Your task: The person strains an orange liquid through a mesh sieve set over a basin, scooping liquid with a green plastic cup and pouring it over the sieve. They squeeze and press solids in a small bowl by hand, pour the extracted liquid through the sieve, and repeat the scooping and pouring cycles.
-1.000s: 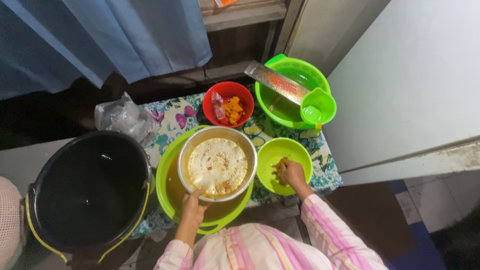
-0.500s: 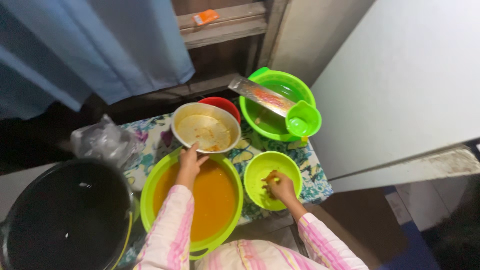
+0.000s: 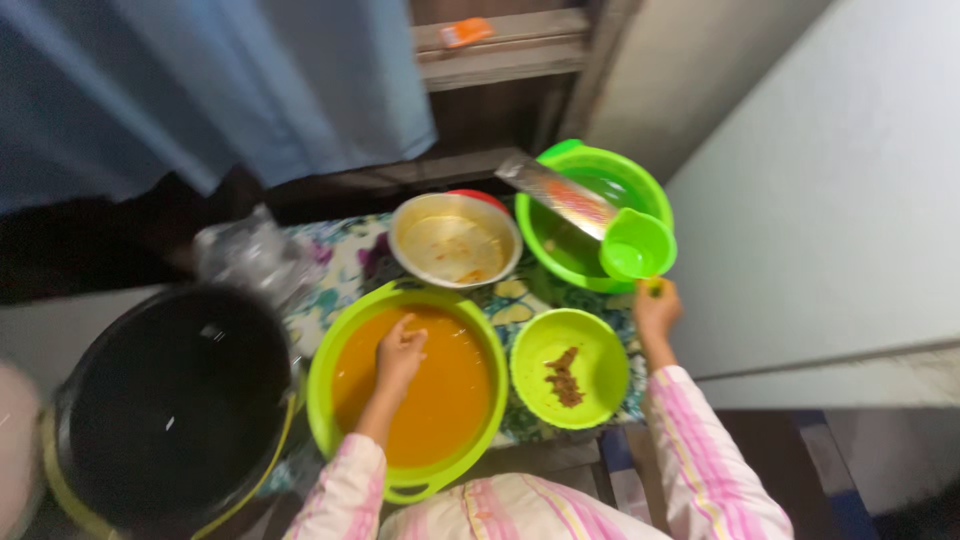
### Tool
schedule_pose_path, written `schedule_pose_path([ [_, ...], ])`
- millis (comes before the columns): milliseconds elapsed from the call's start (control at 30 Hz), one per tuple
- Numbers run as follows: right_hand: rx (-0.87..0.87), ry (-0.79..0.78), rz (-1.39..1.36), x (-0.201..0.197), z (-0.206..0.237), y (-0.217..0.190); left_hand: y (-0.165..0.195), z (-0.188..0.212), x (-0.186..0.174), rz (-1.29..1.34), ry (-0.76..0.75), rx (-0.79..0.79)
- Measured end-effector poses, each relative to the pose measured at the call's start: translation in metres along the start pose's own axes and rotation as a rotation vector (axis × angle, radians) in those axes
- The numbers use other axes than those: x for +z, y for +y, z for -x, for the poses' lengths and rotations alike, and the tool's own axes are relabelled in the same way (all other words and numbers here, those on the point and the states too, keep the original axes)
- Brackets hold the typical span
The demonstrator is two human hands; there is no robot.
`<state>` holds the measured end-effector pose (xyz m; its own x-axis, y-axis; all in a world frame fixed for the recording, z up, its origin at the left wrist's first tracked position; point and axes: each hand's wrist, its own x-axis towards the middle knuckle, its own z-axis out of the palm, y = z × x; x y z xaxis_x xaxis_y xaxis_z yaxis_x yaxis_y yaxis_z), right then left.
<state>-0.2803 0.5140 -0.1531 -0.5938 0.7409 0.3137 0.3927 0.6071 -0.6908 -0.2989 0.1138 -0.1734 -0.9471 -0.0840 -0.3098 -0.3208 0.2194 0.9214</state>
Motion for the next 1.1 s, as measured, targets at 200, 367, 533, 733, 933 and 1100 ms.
schedule_pose_path([
  [200,-0.183,-0.22,-0.227,0.008,0.007,-0.026,0.001,0.083,-0.086,-0.335,0.446,0.574],
  [367,-0.081,-0.896,-0.617,0.029,0.059,-0.125,0.002,0.108,-0.173,-0.495,0.84,0.575],
  [533,-0.219,-1.23,-0.533,0.049,0.16,-0.23,-0.033,0.112,-0.26,-0.72,1.019,0.429],
  [733,-0.748,-1.115,-0.41,0.11,0.282,-0.321,-0.075,0.089,-0.321,-0.911,0.915,0.111],
  [933,-1.316,-0.837,0.166,0.172,0.353,-0.336,-0.092,0.08,-0.306,-0.929,0.841,0.229],
  [1100,-1.344,-0.853,0.517,0.204,0.38,-0.338,-0.09,0.079,-0.302,-0.908,0.756,0.262],
])
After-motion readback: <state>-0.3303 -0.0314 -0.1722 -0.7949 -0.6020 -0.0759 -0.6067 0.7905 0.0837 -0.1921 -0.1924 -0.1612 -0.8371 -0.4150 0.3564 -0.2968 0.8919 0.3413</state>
